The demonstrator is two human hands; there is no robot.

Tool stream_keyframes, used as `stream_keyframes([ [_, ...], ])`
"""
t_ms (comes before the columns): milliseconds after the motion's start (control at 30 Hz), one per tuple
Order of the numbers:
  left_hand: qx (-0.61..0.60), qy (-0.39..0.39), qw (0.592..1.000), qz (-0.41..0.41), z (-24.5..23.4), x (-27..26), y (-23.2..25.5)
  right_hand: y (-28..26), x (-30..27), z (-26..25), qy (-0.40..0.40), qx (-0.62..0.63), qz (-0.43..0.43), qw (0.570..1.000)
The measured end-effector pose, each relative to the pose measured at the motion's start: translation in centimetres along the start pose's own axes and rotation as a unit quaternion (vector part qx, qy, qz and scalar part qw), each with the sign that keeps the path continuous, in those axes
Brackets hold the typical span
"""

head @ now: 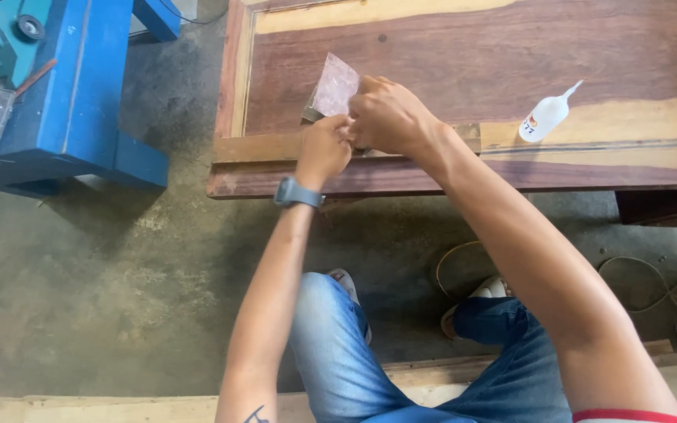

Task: Applying glue to a small wooden component and sanding it to fit a larger wooden assembly.

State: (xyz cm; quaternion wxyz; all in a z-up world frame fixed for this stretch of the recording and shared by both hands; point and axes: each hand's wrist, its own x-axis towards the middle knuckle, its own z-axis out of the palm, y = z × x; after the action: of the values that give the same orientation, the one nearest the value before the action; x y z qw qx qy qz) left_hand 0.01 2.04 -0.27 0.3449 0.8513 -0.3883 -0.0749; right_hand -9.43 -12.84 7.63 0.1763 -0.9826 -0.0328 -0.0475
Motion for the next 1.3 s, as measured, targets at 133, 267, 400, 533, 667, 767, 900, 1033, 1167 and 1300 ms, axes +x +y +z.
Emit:
stream_keyframes([
  [133, -0.091, -0.07, 0.993, -0.013, -1.7, -0.6, 2.4, -0.1, 0.9, 0.4, 0.045, -0.001, -0.027, 0.999],
  [267, -0.032, -0.034, 0.999, 0.019, -1.7, -0.3, 1.9, -0.6, 1.1, -0.5, 0.044, 0.048, -0.002, 0.998],
  [400, -0.113, -0.034, 0.988, 0.103, -1.7, -0.3, 1.0, -1.0, -1.1, -2.5, 0.094, 0.127, 0.092, 0.983],
  [533, -0.114, -0.014, 0.982, 0.15, -0.8, -0.2, -0.1, 3.9, -3.8, 2.0, 0.09, 0.149, 0.1, 0.98],
  [667, 0.009, -0.008, 1.0, 0.017, 0.3, 0.2, -0.4, 6.6, -5.7, 5.9, 0.108, 0.068, 0.164, 0.978],
  [767, 0.003, 0.0, 1.0, 0.027, 0.0, -0.1, 0.0, 7.0, -6.8, 7.2, 0.117, 0.071, 0.217, 0.967],
  [900, -0.007, -0.006, 0.999, 0.031, -0.6, -0.1, 0.8, 7.7, -6.9, 8.4, 0.147, 0.078, 0.246, 0.955],
  [1033, 0.006, -0.006, 1.0, 0.026, -0.3, 0.0, 0.8, 6.7, -7.0, 7.0, 0.182, 0.144, 0.245, 0.941],
  [1167, -0.024, -0.006, 0.999, 0.03, 0.1, 0.0, 0.3, 5.0, -8.6, 4.1, 0.326, 0.236, 0.12, 0.908],
  [1300, 0.009, 0.01, 0.999, 0.041, 0.4, 0.2, -0.2, 3.7, -13.8, 1.7, 0.49, 0.225, 0.037, 0.842],
])
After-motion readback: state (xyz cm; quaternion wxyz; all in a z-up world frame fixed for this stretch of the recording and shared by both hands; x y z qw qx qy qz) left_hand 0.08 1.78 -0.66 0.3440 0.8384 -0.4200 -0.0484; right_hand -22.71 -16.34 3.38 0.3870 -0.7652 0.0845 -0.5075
